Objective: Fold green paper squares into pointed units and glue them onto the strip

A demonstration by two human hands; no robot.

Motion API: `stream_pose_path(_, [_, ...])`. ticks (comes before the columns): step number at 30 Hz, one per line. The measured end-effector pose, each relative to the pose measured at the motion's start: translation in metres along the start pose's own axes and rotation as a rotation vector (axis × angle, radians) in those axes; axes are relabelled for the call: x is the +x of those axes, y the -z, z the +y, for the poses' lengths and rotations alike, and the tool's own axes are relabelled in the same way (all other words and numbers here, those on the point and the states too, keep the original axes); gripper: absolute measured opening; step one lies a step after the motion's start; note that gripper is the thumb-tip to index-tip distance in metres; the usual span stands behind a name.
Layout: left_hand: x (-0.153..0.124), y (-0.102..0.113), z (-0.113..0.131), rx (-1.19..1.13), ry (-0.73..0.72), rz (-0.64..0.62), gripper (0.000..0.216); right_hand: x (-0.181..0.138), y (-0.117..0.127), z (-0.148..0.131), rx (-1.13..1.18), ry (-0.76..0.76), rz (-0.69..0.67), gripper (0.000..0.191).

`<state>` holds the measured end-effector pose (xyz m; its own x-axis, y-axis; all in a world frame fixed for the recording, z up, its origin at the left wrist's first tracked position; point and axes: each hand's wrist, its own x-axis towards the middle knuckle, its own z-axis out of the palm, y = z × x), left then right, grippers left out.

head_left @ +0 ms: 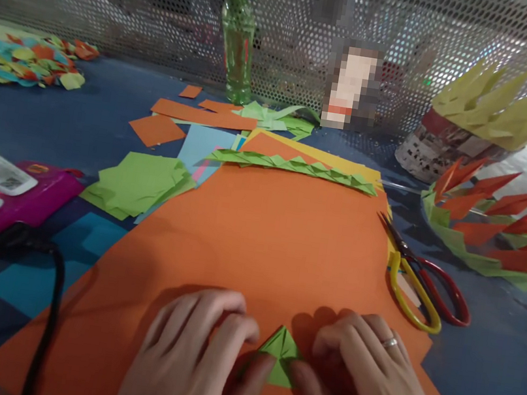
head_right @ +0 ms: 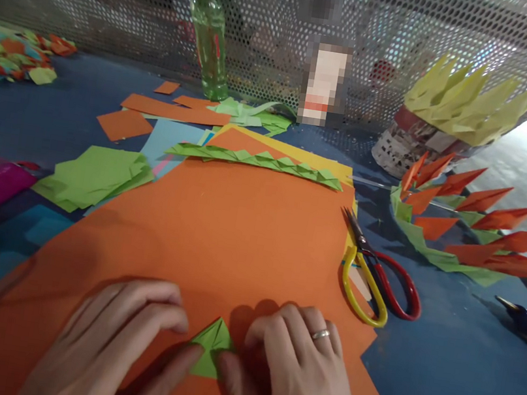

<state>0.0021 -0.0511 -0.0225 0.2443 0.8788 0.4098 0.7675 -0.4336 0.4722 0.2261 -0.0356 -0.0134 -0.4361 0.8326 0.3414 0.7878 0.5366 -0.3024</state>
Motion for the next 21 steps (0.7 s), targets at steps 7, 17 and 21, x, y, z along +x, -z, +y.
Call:
stream_pose_path(7, [0.001,0.003,0.003,0.062,-0.037,-0.048,0.019,-0.003,0.003,-0.002,0.005,-0.053,-0.06,0.02])
stream_pose_path(17, [-0.004,0.009,0.006,0.055,-0.003,-0.1,0.028,-0.005,0.007,0.004,0.055,-0.02,-0.094,0.018])
stream_pose_path(21, [-0.004,0.009,0.003,-0.002,-0.026,-0.118,0.034,-0.006,0.01,0.007,0.147,-0.023,-0.111,0.017])
